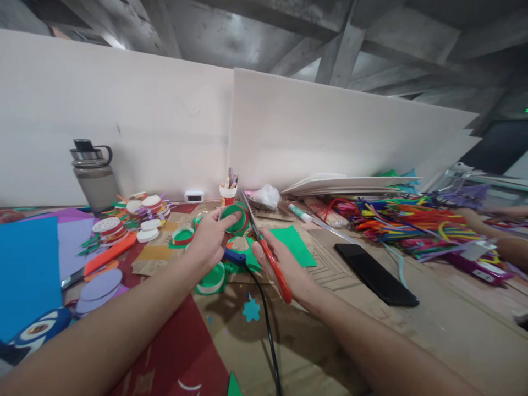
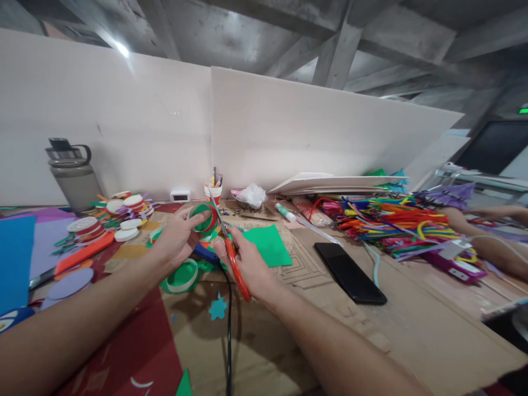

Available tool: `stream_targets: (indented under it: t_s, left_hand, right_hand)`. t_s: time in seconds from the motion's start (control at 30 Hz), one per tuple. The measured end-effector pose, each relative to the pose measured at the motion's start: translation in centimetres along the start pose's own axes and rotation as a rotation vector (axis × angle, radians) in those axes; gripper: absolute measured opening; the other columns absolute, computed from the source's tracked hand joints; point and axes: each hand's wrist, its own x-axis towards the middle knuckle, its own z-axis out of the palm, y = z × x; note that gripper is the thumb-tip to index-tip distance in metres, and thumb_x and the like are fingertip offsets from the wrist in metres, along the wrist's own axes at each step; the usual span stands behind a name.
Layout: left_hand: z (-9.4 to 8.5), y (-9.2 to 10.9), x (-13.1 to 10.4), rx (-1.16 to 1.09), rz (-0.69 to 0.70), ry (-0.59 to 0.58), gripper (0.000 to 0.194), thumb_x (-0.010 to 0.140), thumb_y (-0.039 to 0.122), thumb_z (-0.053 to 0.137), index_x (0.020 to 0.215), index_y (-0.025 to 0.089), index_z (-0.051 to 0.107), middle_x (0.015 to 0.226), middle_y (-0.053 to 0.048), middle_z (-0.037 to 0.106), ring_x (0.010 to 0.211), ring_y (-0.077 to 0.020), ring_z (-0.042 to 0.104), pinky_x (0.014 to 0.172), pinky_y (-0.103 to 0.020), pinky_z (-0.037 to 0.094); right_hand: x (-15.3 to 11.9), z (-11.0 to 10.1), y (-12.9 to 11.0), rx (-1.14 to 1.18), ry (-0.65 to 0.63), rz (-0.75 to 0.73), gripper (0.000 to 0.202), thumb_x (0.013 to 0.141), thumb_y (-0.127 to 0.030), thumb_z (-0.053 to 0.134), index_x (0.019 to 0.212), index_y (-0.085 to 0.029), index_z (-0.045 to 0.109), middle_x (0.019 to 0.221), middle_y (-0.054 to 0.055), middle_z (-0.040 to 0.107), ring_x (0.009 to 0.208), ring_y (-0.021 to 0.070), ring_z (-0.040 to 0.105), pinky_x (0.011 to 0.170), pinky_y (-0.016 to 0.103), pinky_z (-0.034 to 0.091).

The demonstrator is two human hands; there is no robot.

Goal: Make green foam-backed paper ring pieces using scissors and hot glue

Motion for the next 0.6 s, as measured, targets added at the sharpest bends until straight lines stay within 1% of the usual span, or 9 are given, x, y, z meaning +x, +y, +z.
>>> stream_targets:
  t_s: [0.17,0.3,0.47,0.6]
  left_hand:
    - [-0.57,-0.18,0.42,0.022,0.004,-0.050,0.021,0.062,0.019,0.082,0.080,0.014,0.071,0.076,-0.003,0.071,0.067,-0.0116,0.063,0.068,-0.023,0.050]
    - [-0.66,0.03,0.54,0.044,-0.018,-0.056,0.025,0.059,0.020,0.083,0.080,0.013,0.071,0.075,-0.004,0.071,0.064,-0.0132,0.063,0.064,-0.024,0.050]
    - [-0.31,0.48,0.34,0.043,-0.035,-0.038,0.026,0.059,0.021,0.084,0.079,0.012,0.070,0.072,-0.004,0.070,0.062,-0.0132,0.062,0.063,-0.025,0.050]
    - [-0.11,0.75,0.19,0.049,-0.035,-0.032,0.021,0.060,0.020,0.082,0.076,0.013,0.070,0.072,-0.003,0.070,0.062,-0.0129,0.062,0.061,-0.025,0.050]
  right_hand:
    - [0.07,-0.01,0.43,0.020,0.005,-0.006,0.031,0.091,-0.050,0.052,0.102,-0.021,0.054,0.071,-0.004,0.042,0.062,0.0110,0.035,0.056,0.025,0.033]
    - [0.14,-0.15,0.43,-0.001,0.001,0.002,0.033,0.090,-0.052,0.052,0.097,-0.020,0.054,0.072,-0.004,0.043,0.062,0.0113,0.036,0.057,0.025,0.033]
    - [0.09,-0.23,0.45,-0.011,0.009,0.011,0.035,0.089,-0.054,0.052,0.100,-0.020,0.056,0.071,-0.004,0.043,0.061,0.0113,0.036,0.056,0.025,0.033]
    - [0.07,-0.23,0.71,-0.014,0.002,0.017,0.035,0.089,-0.054,0.053,0.100,-0.021,0.056,0.068,-0.005,0.042,0.058,0.0107,0.035,0.052,0.024,0.031]
